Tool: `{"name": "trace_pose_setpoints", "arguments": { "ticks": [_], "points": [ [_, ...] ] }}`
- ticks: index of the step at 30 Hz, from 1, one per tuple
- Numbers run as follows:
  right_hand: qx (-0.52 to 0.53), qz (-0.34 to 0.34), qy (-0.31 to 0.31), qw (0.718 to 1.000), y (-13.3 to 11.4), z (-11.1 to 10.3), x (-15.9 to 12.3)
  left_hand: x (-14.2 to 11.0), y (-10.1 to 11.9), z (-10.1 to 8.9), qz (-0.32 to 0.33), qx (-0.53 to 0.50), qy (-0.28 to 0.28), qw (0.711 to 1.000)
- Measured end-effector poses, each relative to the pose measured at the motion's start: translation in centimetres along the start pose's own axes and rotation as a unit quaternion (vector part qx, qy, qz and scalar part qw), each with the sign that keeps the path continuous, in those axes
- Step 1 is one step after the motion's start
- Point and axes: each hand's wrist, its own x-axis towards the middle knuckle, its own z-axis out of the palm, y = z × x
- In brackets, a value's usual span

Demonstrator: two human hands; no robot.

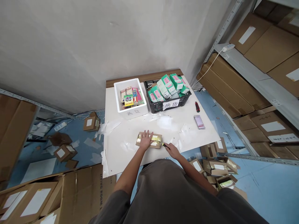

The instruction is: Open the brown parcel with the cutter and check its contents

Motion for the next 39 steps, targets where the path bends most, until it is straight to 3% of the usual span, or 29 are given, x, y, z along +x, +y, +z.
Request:
{"name": "trace_pose_setpoints", "arguments": {
  "ticks": [4, 9, 17, 20, 24, 26, 28, 32, 34, 36, 39],
  "points": [
    [-0.101, -0.054, 0.016, 0.993, 0.2, -0.8, 0.4, -0.6, 0.6, 0.5, -0.016, 0.0, 0.029, 0.999],
    [-0.169, -0.069, 0.034, 0.983, -0.4, -1.1, 1.3, -1.1, 1.6, 1.2, -0.046, 0.005, 0.067, 0.997],
    [-0.18, -0.11, -0.008, 0.977, 1.8, -4.6, 3.4, -1.6, 2.1, 1.5, -0.048, 0.004, 0.073, 0.996],
    [-0.154, -0.099, -0.004, 0.983, 2.1, -3.3, 3.0, -1.5, 2.3, 1.3, -0.05, -0.003, 0.062, 0.997],
    [-0.105, -0.011, 0.104, 0.989, 3.2, 0.3, 0.9, -1.5, 2.5, 1.4, -0.064, -0.007, 0.058, 0.996],
    [-0.078, 0.106, 0.178, 0.975, 4.9, 0.3, 0.0, -1.7, 2.4, 1.6, -0.062, -0.004, 0.064, 0.996],
    [-0.051, 0.195, 0.227, 0.953, 7.1, -1.3, -0.4, -1.9, 2.2, 1.8, -0.055, -0.001, 0.072, 0.996],
    [0.033, 0.114, 0.165, 0.979, 9.1, -4.1, 0.4, -2.2, 1.8, 2.0, -0.056, 0.006, 0.084, 0.995],
    [0.104, 0.113, 0.134, 0.979, 8.4, -3.2, 1.2, -2.2, 1.7, 2.1, -0.058, 0.008, 0.09, 0.994],
    [0.148, 0.155, 0.127, 0.969, 7.2, -1.4, 2.1, -2.0, 1.6, 2.4, -0.053, 0.011, 0.103, 0.993],
    [0.122, 0.227, 0.134, 0.957, 6.2, 0.7, 3.3, -1.9, 1.3, 2.8, -0.043, 0.014, 0.127, 0.991]
  ]
}}
